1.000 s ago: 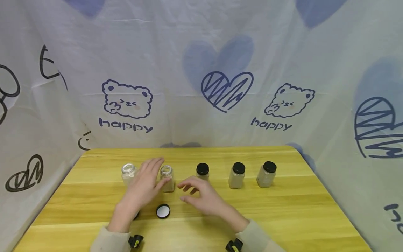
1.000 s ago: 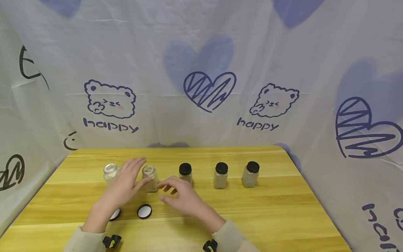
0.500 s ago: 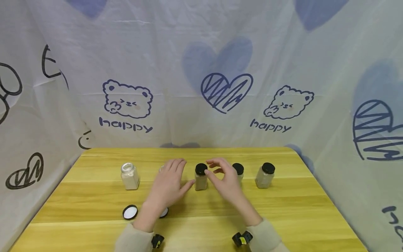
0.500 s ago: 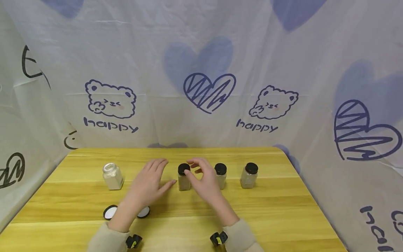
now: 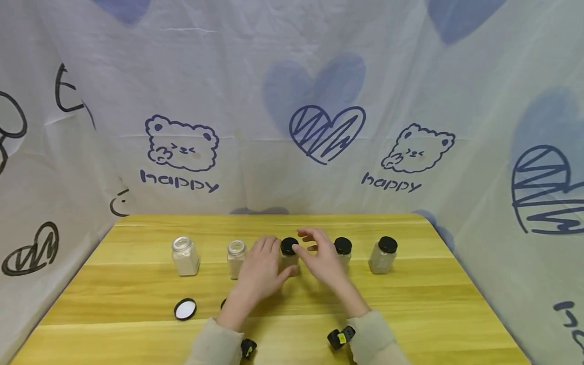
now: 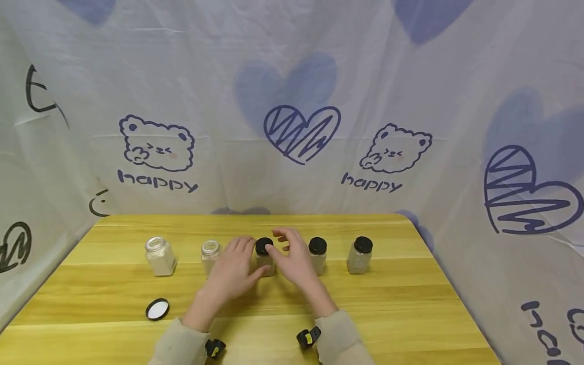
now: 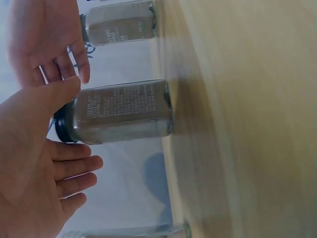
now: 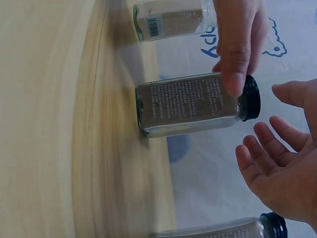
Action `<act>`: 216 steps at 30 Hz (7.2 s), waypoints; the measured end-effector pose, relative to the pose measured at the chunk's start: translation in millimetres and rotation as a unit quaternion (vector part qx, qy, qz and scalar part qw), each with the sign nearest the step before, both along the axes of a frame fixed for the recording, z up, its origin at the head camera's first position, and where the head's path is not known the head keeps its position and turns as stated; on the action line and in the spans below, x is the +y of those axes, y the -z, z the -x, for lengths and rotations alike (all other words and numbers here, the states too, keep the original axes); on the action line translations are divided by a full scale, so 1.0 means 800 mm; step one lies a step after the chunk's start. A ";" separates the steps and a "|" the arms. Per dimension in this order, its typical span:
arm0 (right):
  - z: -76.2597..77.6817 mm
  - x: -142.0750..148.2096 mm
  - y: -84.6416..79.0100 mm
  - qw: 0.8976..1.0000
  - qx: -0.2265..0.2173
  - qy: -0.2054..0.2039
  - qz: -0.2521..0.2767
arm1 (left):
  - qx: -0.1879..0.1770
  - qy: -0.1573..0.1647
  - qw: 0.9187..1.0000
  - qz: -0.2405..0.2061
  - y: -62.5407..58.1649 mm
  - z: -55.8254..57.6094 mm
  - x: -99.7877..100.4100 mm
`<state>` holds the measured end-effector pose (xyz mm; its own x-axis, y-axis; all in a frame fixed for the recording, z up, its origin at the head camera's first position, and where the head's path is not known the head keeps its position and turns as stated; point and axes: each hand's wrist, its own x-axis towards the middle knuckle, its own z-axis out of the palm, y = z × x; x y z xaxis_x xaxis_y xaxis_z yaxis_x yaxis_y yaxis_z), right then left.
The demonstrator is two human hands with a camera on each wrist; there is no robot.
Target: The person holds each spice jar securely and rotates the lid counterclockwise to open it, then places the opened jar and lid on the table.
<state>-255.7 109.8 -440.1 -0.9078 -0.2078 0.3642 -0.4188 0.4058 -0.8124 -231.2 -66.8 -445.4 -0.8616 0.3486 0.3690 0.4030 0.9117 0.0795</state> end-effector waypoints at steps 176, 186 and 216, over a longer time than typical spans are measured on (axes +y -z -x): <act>0.012 -0.003 0.015 0.997 -0.006 -0.062 -0.048 | 0.003 0.037 0.999 0.012 0.023 0.016 -0.006; 0.014 -0.001 0.018 0.998 -0.012 -0.027 -0.046 | 0.006 0.041 0.999 0.005 0.023 0.016 -0.007; 0.010 -0.004 0.011 0.999 -0.018 -0.014 -0.034 | 0.008 0.043 0.999 -0.004 0.020 0.016 -0.008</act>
